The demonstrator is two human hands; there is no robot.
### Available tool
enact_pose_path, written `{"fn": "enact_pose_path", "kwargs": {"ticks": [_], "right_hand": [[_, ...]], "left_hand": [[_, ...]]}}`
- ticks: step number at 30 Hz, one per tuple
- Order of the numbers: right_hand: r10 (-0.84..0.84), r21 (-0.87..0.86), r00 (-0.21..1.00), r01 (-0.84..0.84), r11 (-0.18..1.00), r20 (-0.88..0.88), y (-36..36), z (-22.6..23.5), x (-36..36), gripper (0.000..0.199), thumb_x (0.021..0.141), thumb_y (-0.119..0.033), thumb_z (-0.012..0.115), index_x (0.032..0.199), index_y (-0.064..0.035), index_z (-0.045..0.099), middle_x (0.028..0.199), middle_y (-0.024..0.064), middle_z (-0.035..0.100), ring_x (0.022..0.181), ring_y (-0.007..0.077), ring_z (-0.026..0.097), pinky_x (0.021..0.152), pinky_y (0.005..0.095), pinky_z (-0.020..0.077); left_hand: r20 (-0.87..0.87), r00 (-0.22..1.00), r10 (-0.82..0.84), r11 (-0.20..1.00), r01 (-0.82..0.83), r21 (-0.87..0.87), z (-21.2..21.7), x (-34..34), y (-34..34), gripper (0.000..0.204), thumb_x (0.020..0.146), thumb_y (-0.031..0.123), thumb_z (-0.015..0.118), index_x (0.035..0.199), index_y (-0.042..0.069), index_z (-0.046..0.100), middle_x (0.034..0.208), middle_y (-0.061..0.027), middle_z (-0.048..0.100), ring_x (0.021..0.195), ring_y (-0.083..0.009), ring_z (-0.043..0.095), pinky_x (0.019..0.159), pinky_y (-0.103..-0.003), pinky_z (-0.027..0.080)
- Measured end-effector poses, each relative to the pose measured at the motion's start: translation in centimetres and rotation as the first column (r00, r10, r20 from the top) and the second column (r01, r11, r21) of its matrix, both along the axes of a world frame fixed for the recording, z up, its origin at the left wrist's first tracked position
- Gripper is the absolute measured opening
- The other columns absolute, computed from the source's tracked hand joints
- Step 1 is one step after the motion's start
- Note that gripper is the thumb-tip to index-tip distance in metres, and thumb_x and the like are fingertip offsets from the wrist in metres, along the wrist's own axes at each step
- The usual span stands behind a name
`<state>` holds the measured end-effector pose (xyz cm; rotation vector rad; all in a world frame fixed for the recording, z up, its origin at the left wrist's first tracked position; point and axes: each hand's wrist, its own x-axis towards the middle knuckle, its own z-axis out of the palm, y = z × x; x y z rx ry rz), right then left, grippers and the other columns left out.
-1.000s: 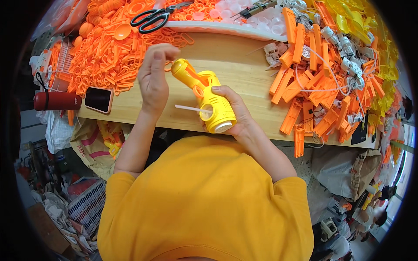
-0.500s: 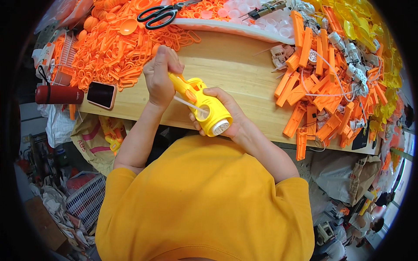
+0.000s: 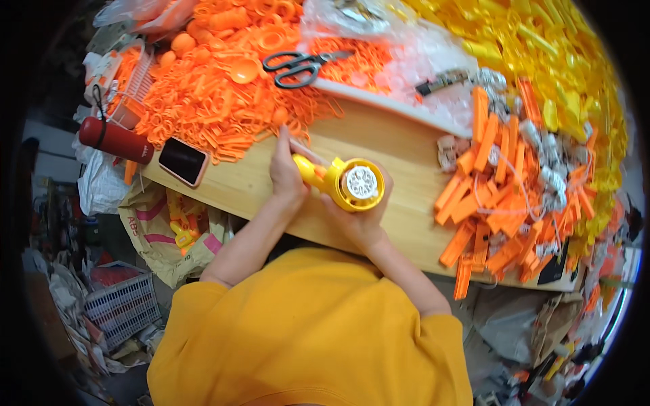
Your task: Assembling plastic components of yellow toy guns at a factory workbench.
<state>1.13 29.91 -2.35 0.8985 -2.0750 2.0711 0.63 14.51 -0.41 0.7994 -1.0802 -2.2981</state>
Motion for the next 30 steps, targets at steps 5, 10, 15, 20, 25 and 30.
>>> {"fn": "enact_pose_path", "kwargs": {"ticks": [5, 10, 15, 20, 25, 30], "right_hand": [[-0.03, -0.049, 0.953, 0.047, 0.998, 0.303, 0.9, 2.3, -0.3, 0.081, 0.067, -0.003, 0.082, 0.133, -0.0034, 0.034, 0.119, 0.0099, 0.051, 0.111, 0.0211, 0.054, 0.097, 0.035, 0.0456], [0.019, -0.131, 0.906, 0.04, 0.991, 0.424, 1.1, 4.1, -1.6, 0.077, 0.069, 0.0, 0.08, 0.132, -0.0047, 0.036, 0.116, 0.0094, 0.057, 0.104, 0.0202, 0.061, 0.091, 0.0349, 0.051], [0.082, -0.14, 0.844, -0.009, 0.99, 0.531, 1.7, 4.1, -1.9, 0.07, 0.07, -0.002, 0.079, 0.128, -0.0042, 0.041, 0.111, 0.0086, 0.06, 0.097, 0.0194, 0.064, 0.086, 0.0343, 0.053], [0.099, -0.098, 0.85, -0.057, 0.994, 0.517, 0.9, 4.1, -1.1, 0.066, 0.069, -0.003, 0.078, 0.126, -0.0038, 0.043, 0.11, 0.0095, 0.061, 0.097, 0.02, 0.064, 0.085, 0.0349, 0.053], [0.064, -0.027, 0.863, -0.059, 0.998, 0.502, 1.7, 4.4, -1.0, 0.067, 0.069, -0.002, 0.076, 0.127, -0.0035, 0.043, 0.109, 0.0106, 0.062, 0.095, 0.0211, 0.065, 0.084, 0.0361, 0.0537], [0.029, -0.1, 0.812, 0.036, 0.994, 0.583, 3.5, 4.0, -1.7, 0.062, 0.07, -0.002, 0.077, 0.123, -0.0033, 0.046, 0.108, 0.009, 0.062, 0.095, 0.0183, 0.064, 0.085, 0.0328, 0.0522]], "left_hand": [[-0.002, 0.999, -0.033, 0.985, 0.032, 0.172, -0.9, 2.2, 1.3, 0.049, 0.101, 0.037, 0.041, 0.06, 0.011, 0.041, 0.06, -0.0037, 0.046, 0.056, -0.0127, 0.042, 0.057, -0.026, 0.039], [-0.048, 0.973, -0.228, 0.92, 0.198, -0.338, 0.8, 2.0, -1.9, 0.031, 0.1, 0.023, 0.049, 0.075, 0.005, 0.053, 0.074, -0.004, 0.053, 0.066, -0.0088, 0.048, 0.06, -0.025, 0.04], [-0.197, 0.958, 0.208, 0.216, -0.241, -0.946, 4.6, -3.9, -12.2, 0.008, 0.087, 0.008, 0.066, 0.089, 0.003, 0.061, 0.084, -0.0041, 0.056, 0.071, -0.0118, 0.053, 0.064, -0.025, 0.044], [-0.058, 0.968, 0.246, -0.034, -0.051, -0.998, 5.7, -11.8, -18.9, 0.027, 0.083, 0.022, 0.069, 0.104, 0.005, 0.066, 0.095, -0.0107, 0.061, 0.086, -0.0242, 0.062, 0.074, -0.035, 0.049], [0.334, 0.887, 0.32, -0.131, 0.39, -0.911, 6.3, -16.4, -19.4, 0.036, 0.08, 0.03, 0.069, 0.105, 0.005, 0.066, 0.104, -0.0155, 0.063, 0.101, -0.0325, 0.061, 0.085, -0.044, 0.049], [0.384, 0.882, 0.274, 0.02, 0.394, -0.919, 6.1, -17.1, -19.9, 0.029, 0.083, 0.026, 0.062, 0.103, 0.005, 0.062, 0.098, -0.019, 0.067, 0.092, -0.0352, 0.064, 0.083, -0.046, 0.05]]}}
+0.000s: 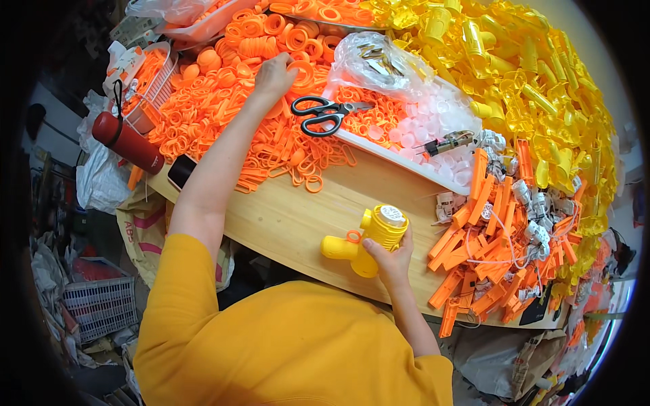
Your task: Assembling plastic components of yellow toy guns at a factory workbench.
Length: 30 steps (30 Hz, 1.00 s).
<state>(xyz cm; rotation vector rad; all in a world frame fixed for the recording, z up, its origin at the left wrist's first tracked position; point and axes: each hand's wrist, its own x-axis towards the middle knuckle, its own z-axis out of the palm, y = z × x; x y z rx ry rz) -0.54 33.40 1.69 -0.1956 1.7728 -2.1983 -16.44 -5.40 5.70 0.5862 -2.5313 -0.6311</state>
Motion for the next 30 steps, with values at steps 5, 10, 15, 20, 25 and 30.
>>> {"fn": "enact_pose_path", "kwargs": {"ticks": [5, 10, 15, 20, 25, 30], "right_hand": [[-0.042, -0.035, 0.998, 0.044, 0.998, 0.047, 1.2, -0.4, -0.6, 0.06, 0.073, -0.003, 0.074, 0.125, -0.0028, 0.045, 0.107, 0.0112, 0.063, 0.094, 0.0207, 0.065, 0.084, 0.0346, 0.0531], [-0.122, -0.012, 0.992, 0.122, 0.992, -0.007, 3.4, -0.1, -1.7, 0.056, 0.076, -0.014, 0.068, 0.125, -0.0004, 0.046, 0.102, 0.0133, 0.062, 0.089, 0.0222, 0.063, 0.078, 0.0363, 0.055], [-0.126, -0.052, 0.992, 0.126, 0.991, 0.001, 5.6, -0.1, -2.8, 0.051, 0.08, -0.021, 0.066, 0.123, -0.0008, 0.049, 0.099, 0.0125, 0.061, 0.085, 0.0222, 0.064, 0.074, 0.0363, 0.0563], [-0.128, -0.015, 0.992, 0.128, 0.992, 0.021, 5.2, 0.3, -2.8, 0.049, 0.081, -0.021, 0.065, 0.123, -0.0009, 0.05, 0.104, 0.0113, 0.061, 0.089, 0.0199, 0.063, 0.077, 0.0347, 0.055], [-0.12, 0.021, 0.992, 0.119, 0.993, 0.042, 5.2, 0.9, -2.2, 0.05, 0.081, -0.019, 0.066, 0.124, -0.0018, 0.049, 0.109, 0.0106, 0.061, 0.093, 0.0184, 0.061, 0.081, 0.0335, 0.0535], [-0.138, 0.035, 0.99, 0.137, 0.99, 0.04, 6.0, 1.1, -2.1, 0.051, 0.081, -0.019, 0.066, 0.125, -0.0033, 0.049, 0.11, 0.0101, 0.061, 0.093, 0.018, 0.061, 0.08, 0.0334, 0.0533]], "left_hand": [[-0.233, 0.972, 0.035, 0.989, 0.0, 0.147, -0.1, 1.6, -2.1, 0.028, 0.084, 0.027, 0.062, 0.099, 0.004, 0.057, 0.094, -0.0186, 0.067, 0.086, -0.0331, 0.065, 0.076, -0.044, 0.051], [-0.406, 0.914, 0.006, 0.651, 0.305, 0.695, 2.2, 7.9, 0.4, 0.022, 0.09, 0.024, 0.062, 0.096, 0.004, 0.055, 0.09, -0.0095, 0.067, 0.076, -0.0191, 0.067, 0.061, -0.029, 0.05], [-0.243, 0.958, -0.154, 0.118, 0.262, 0.958, 1.7, 16.3, 6.3, 0.021, 0.089, 0.022, 0.065, 0.097, 0.004, 0.057, 0.09, -0.008, 0.065, 0.073, -0.0159, 0.066, 0.057, -0.027, 0.05], [-0.13, 0.932, -0.339, 0.881, 0.363, 0.303, -3.8, 20.0, 12.6, 0.033, 0.081, 0.02, 0.07, 0.105, 0.001, 0.057, 0.105, -0.0131, 0.061, 0.099, -0.0296, 0.061, 0.08, -0.04, 0.048], [0.036, 0.851, -0.524, 0.833, 0.521, -0.187, -6.9, 22.5, 17.2, 0.052, 0.075, 0.033, 0.075, 0.113, 0.006, 0.052, 0.127, -0.018, 0.047, 0.124, -0.0358, 0.04, 0.102, -0.049, 0.03], [-0.06, 0.847, -0.527, 0.842, 0.512, -0.172, -6.6, 23.2, 17.4, 0.055, 0.074, 0.038, 0.075, 0.114, 0.006, 0.054, 0.129, -0.018, 0.046, 0.122, -0.0355, 0.04, 0.1, -0.048, 0.031]]}}
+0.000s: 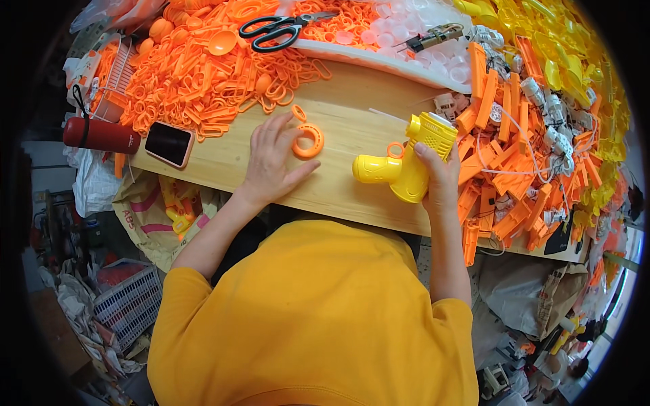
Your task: Assembling plastic components of yellow toy guns at a factory workbench.
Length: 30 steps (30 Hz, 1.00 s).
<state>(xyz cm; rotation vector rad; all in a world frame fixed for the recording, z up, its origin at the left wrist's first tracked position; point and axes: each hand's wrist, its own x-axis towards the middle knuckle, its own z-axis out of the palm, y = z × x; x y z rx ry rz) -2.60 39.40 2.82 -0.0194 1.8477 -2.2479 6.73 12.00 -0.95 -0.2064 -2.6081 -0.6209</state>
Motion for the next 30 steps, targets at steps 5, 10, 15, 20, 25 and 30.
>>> {"fn": "enact_pose_path", "kwargs": {"ticks": [5, 10, 15, 20, 25, 30], "right_hand": [[-0.006, -0.007, 1.0, 0.007, 1.0, 0.02, 0.4, 0.0, 0.2, 0.052, 0.08, -0.021, 0.067, 0.125, -0.0031, 0.049, 0.109, 0.0094, 0.061, 0.094, 0.0176, 0.06, 0.08, 0.033, 0.0529], [0.009, 0.015, 1.0, -0.009, 1.0, 0.019, 0.1, 0.1, 0.4, 0.053, 0.079, -0.023, 0.068, 0.125, -0.0027, 0.049, 0.108, 0.0091, 0.061, 0.094, 0.0173, 0.061, 0.082, 0.0326, 0.0524], [0.047, -0.026, 0.996, -0.045, 0.999, 0.075, 0.4, 0.0, 0.2, 0.054, 0.077, -0.014, 0.071, 0.124, -0.0014, 0.048, 0.105, 0.0101, 0.062, 0.088, 0.0171, 0.063, 0.078, 0.0318, 0.0536], [0.22, 0.154, 0.968, -0.237, 0.959, 0.12, -0.3, 0.4, 0.2, 0.058, 0.072, -0.015, 0.074, 0.123, -0.0012, 0.05, 0.103, 0.0096, 0.063, 0.09, 0.0186, 0.064, 0.08, 0.0337, 0.0538], [0.444, 0.398, 0.894, -0.431, 0.81, 0.063, -2.6, 1.9, 0.3, 0.064, 0.067, -0.016, 0.079, 0.123, 0.0001, 0.053, 0.107, 0.0092, 0.065, 0.091, 0.0169, 0.065, 0.084, 0.0317, 0.052], [0.596, 0.429, 0.793, -0.586, 0.687, 0.127, -5.2, 4.0, 0.7, 0.065, 0.064, -0.016, 0.082, 0.121, -0.0018, 0.056, 0.102, 0.0075, 0.065, 0.092, 0.0163, 0.063, 0.082, 0.0315, 0.0506]], "left_hand": [[0.12, 0.989, -0.085, 0.996, 0.082, 0.025, 0.0, -1.0, -0.5, 0.061, 0.075, 0.041, 0.074, 0.119, 0.005, 0.053, 0.131, -0.0192, 0.043, 0.121, -0.0349, 0.041, 0.099, -0.047, 0.031], [-0.044, 0.96, 0.276, 0.96, -0.277, -0.046, -0.3, -2.4, -0.7, 0.069, 0.075, 0.04, 0.075, 0.129, 0.004, 0.05, 0.13, -0.0186, 0.043, 0.122, -0.034, 0.04, 0.1, -0.045, 0.032], [0.095, 0.995, -0.038, 0.997, 0.031, 0.076, 1.7, -1.9, -0.5, 0.065, 0.074, 0.035, 0.076, 0.128, 0.007, 0.052, 0.126, -0.0168, 0.046, 0.116, -0.0317, 0.045, 0.098, -0.044, 0.033], [0.184, 0.957, -0.226, 0.973, 0.214, 0.079, 0.5, -2.2, -1.4, 0.055, 0.073, 0.027, 0.076, 0.121, 0.009, 0.058, 0.115, -0.0121, 0.053, 0.109, -0.0291, 0.049, 0.096, -0.041, 0.036], [0.23, 0.951, -0.205, 0.67, -0.035, 0.742, 0.4, -3.6, -1.0, 0.054, 0.076, 0.018, 0.078, 0.125, 0.007, 0.058, 0.108, -0.005, 0.059, 0.098, -0.0154, 0.056, 0.082, -0.029, 0.046], [0.215, 0.824, -0.524, 0.263, -0.084, 0.961, 5.5, -4.1, 0.8, 0.048, 0.087, 0.009, 0.068, 0.132, 0.002, 0.052, 0.118, -0.0043, 0.06, 0.107, -0.0118, 0.056, 0.094, -0.027, 0.045]]}}
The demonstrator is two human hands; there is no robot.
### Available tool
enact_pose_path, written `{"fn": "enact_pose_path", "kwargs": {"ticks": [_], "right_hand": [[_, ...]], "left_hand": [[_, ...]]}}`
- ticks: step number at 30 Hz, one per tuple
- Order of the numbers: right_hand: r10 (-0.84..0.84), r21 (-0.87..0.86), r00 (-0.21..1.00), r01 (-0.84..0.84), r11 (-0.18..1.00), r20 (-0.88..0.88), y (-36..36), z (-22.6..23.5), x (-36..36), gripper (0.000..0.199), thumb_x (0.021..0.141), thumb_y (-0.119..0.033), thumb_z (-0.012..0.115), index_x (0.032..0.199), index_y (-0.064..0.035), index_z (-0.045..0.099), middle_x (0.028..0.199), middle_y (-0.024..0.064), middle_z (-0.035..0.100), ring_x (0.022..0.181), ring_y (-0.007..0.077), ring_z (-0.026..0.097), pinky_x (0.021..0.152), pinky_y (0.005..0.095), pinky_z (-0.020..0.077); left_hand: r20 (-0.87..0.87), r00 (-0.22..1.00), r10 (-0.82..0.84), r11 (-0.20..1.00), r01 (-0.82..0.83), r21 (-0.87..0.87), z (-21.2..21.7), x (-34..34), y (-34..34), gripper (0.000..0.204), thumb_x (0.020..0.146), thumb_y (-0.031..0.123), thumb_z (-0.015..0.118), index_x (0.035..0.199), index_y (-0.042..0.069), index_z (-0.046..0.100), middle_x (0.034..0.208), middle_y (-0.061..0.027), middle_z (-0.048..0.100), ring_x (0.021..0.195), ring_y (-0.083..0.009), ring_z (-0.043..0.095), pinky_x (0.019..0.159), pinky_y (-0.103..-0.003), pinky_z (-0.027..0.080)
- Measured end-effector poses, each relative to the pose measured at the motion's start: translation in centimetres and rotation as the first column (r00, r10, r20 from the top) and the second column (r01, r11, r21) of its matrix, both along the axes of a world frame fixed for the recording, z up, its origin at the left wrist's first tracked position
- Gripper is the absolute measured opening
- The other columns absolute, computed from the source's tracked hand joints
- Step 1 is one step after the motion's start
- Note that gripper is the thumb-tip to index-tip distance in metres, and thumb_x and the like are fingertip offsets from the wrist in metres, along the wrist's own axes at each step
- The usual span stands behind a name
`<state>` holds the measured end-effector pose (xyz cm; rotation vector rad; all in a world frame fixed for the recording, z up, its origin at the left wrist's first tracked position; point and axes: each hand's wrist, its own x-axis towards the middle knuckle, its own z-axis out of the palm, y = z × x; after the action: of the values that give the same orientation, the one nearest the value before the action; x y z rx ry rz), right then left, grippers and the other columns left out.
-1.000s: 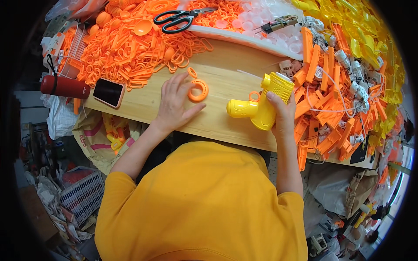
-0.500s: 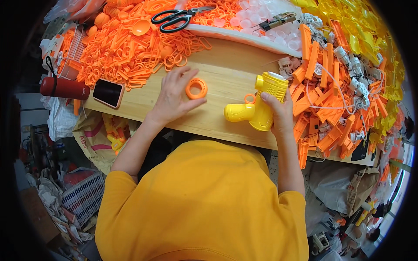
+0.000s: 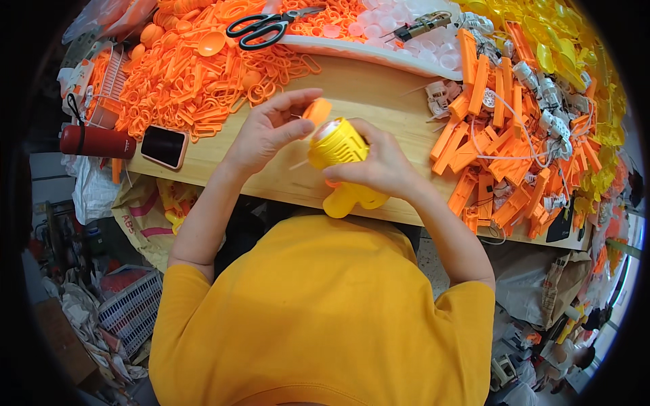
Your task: Assembling plastic components of yellow toy guns at a factory workbench.
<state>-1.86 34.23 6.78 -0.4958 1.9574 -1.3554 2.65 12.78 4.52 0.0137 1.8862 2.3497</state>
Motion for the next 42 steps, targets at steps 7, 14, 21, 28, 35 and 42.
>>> {"fn": "enact_pose_path", "kwargs": {"ticks": [7, 14, 21, 28, 35, 42], "right_hand": [[0.085, -0.033, 0.995, -0.083, 0.996, 0.049, -1.0, -0.7, 0.2, 0.062, 0.063, -0.016, 0.083, 0.119, -0.0035, 0.058, 0.1, 0.0076, 0.065, 0.092, 0.0161, 0.063, 0.081, 0.0306, 0.0502], [0.127, 0.035, 0.992, -0.128, 0.991, 0.026, -1.7, -0.8, 1.1, 0.063, 0.064, -0.018, 0.082, 0.119, -0.0022, 0.057, 0.099, 0.0091, 0.065, 0.092, 0.0173, 0.063, 0.082, 0.0311, 0.0498], [0.19, 0.057, 0.981, -0.192, 0.98, 0.037, -1.8, -1.1, 1.6, 0.065, 0.062, -0.023, 0.083, 0.116, 0.0009, 0.057, 0.097, 0.0109, 0.065, 0.09, 0.0203, 0.062, 0.083, 0.0315, 0.0489], [0.273, 0.014, 0.962, -0.273, 0.962, 0.019, -1.5, -1.8, 2.0, 0.061, 0.061, -0.026, 0.081, 0.11, 0.0015, 0.059, 0.094, 0.0127, 0.065, 0.087, 0.0234, 0.064, 0.079, 0.0331, 0.0508], [0.325, -0.14, 0.946, -0.321, 0.937, 0.003, -1.8, -2.5, 2.2, 0.061, 0.06, -0.02, 0.083, 0.111, 0.0027, 0.059, 0.104, 0.0122, 0.062, 0.096, 0.0214, 0.06, 0.086, 0.0328, 0.0485], [0.359, -0.114, 0.902, -0.394, 0.912, -0.24, -1.6, -2.7, 3.6, 0.063, 0.06, -0.02, 0.083, 0.113, 0.0023, 0.057, 0.107, 0.0128, 0.061, 0.098, 0.0227, 0.059, 0.086, 0.0345, 0.0489]], "left_hand": [[0.097, 0.982, -0.161, 0.987, 0.161, 0.009, -0.1, 0.6, -0.6, 0.048, 0.086, 0.012, 0.069, 0.13, 0.001, 0.053, 0.12, -0.0063, 0.06, 0.108, -0.0128, 0.057, 0.097, -0.028, 0.044], [0.183, 0.98, -0.078, 0.996, 0.068, 0.062, -0.5, 0.5, 0.6, 0.025, 0.093, 0.023, 0.061, 0.106, 0.002, 0.059, 0.101, -0.0063, 0.062, 0.092, -0.0118, 0.06, 0.082, -0.026, 0.049], [0.283, 0.951, -0.122, 0.98, 0.071, 0.186, -2.6, 0.7, 2.3, 0.021, 0.095, 0.02, 0.047, 0.104, 0.002, 0.051, 0.101, -0.011, 0.059, 0.088, -0.0162, 0.06, 0.078, -0.029, 0.051], [-0.124, 0.959, -0.256, 0.953, 0.271, 0.135, -3.9, 2.2, 2.1, 0.036, 0.092, 0.019, 0.043, 0.122, -0.002, 0.045, 0.117, -0.0148, 0.054, 0.107, -0.0198, 0.055, 0.093, -0.034, 0.046], [-0.255, 0.924, -0.285, 0.958, 0.285, -0.037, -4.1, 3.1, 1.6, 0.043, 0.092, 0.025, 0.042, 0.126, -0.002, 0.045, 0.123, -0.0148, 0.053, 0.112, -0.0191, 0.052, 0.098, -0.034, 0.042], [-0.331, 0.903, -0.274, 0.962, 0.264, -0.074, -3.4, 4.3, 2.2, 0.047, 0.09, 0.028, 0.044, 0.126, -0.002, 0.045, 0.122, -0.0154, 0.054, 0.113, -0.0213, 0.052, 0.1, -0.036, 0.04]]}}
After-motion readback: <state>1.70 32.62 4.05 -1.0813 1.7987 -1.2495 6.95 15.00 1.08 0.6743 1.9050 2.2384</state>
